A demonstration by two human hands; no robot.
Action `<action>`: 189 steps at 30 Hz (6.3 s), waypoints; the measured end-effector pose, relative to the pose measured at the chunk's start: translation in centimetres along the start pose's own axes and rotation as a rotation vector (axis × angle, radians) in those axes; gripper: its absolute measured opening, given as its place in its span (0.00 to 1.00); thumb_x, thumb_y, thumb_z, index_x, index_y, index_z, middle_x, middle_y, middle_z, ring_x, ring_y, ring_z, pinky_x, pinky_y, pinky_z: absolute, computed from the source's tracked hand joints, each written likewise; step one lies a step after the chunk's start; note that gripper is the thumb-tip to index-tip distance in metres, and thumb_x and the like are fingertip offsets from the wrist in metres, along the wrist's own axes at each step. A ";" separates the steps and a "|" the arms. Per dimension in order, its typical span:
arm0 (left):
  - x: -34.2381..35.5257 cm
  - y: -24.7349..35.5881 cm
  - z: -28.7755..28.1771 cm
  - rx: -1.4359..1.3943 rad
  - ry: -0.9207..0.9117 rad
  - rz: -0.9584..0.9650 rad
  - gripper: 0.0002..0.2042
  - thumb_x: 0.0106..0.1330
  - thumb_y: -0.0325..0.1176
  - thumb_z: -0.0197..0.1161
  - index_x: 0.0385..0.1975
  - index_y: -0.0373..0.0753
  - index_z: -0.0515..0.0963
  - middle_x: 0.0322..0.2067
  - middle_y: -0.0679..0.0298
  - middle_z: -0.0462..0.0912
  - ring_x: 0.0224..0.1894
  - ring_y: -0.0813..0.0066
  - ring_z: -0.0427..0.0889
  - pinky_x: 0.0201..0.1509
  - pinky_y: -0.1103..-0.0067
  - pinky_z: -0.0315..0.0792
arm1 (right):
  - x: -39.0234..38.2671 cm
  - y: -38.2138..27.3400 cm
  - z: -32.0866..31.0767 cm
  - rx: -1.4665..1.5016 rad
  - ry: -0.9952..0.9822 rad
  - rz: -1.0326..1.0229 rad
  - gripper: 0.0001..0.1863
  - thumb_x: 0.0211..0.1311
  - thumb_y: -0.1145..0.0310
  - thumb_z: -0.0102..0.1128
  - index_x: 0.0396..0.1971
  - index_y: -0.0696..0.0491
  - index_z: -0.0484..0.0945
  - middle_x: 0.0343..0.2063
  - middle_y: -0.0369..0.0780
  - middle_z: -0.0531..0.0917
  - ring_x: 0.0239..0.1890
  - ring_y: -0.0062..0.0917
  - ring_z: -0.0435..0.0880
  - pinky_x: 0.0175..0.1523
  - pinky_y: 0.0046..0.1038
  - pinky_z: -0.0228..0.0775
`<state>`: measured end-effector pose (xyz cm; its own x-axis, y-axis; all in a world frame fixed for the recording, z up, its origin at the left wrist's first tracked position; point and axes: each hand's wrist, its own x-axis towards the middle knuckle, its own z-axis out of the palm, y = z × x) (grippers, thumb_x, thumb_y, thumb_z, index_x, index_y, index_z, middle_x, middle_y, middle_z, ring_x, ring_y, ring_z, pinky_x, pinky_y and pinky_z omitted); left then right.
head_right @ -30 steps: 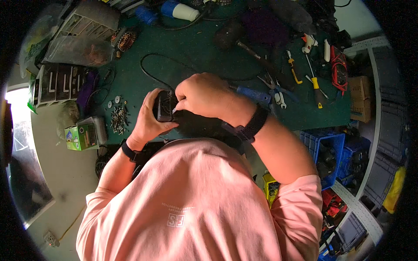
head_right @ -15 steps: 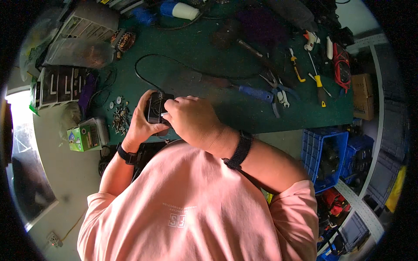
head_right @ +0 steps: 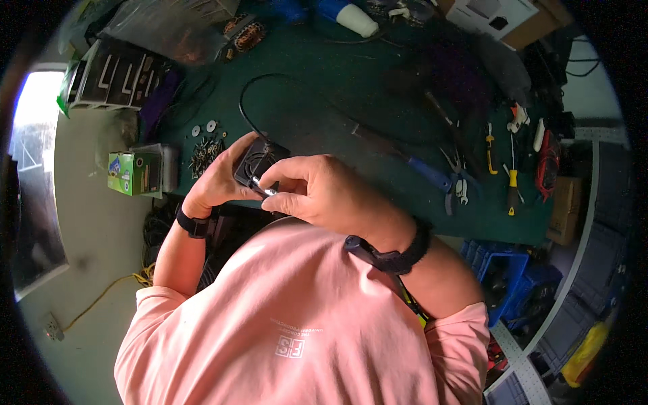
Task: The person disassembles a black electronic device using a hammer and a screwdriver to pry open the casing. They manipulate the internal components and wires, then reassemble the device by snapping the casing back together and securing it.
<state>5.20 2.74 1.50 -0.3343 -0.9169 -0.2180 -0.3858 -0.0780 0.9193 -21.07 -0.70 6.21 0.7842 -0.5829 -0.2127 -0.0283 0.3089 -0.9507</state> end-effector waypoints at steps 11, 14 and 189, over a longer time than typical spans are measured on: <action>-0.2 1.4 1.6 0.150 -0.022 0.140 0.48 0.42 0.33 0.82 0.67 0.35 0.63 0.58 0.53 0.74 0.63 0.61 0.73 0.68 0.71 0.66 | 2.7 3.0 0.8 -0.061 -0.019 -0.104 0.09 0.58 0.78 0.70 0.40 0.60 0.85 0.32 0.37 0.86 0.37 0.18 0.83 0.45 0.21 0.76; 0.0 1.2 2.0 0.150 0.014 0.104 0.48 0.40 0.36 0.83 0.66 0.35 0.65 0.58 0.52 0.74 0.62 0.58 0.73 0.67 0.70 0.66 | 2.8 3.4 0.9 -0.052 0.000 -0.069 0.09 0.56 0.78 0.70 0.38 0.60 0.85 0.31 0.39 0.87 0.35 0.17 0.84 0.42 0.20 0.76; 9.1 6.4 11.8 0.965 -0.067 0.328 0.41 0.40 0.40 0.79 0.58 0.33 0.70 0.46 0.53 0.74 0.51 0.53 0.75 0.58 0.65 0.70 | -6.7 9.1 -7.5 -0.513 0.443 -0.007 0.12 0.62 0.65 0.63 0.36 0.59 0.84 0.32 0.51 0.85 0.34 0.42 0.85 0.41 0.37 0.74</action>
<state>-10.46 -1.43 1.53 -0.5840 -0.8103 -0.0476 -0.7850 0.5489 0.2873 -31.22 0.41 -2.67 0.4602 -0.8705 -0.1746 -0.4007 -0.0282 -0.9158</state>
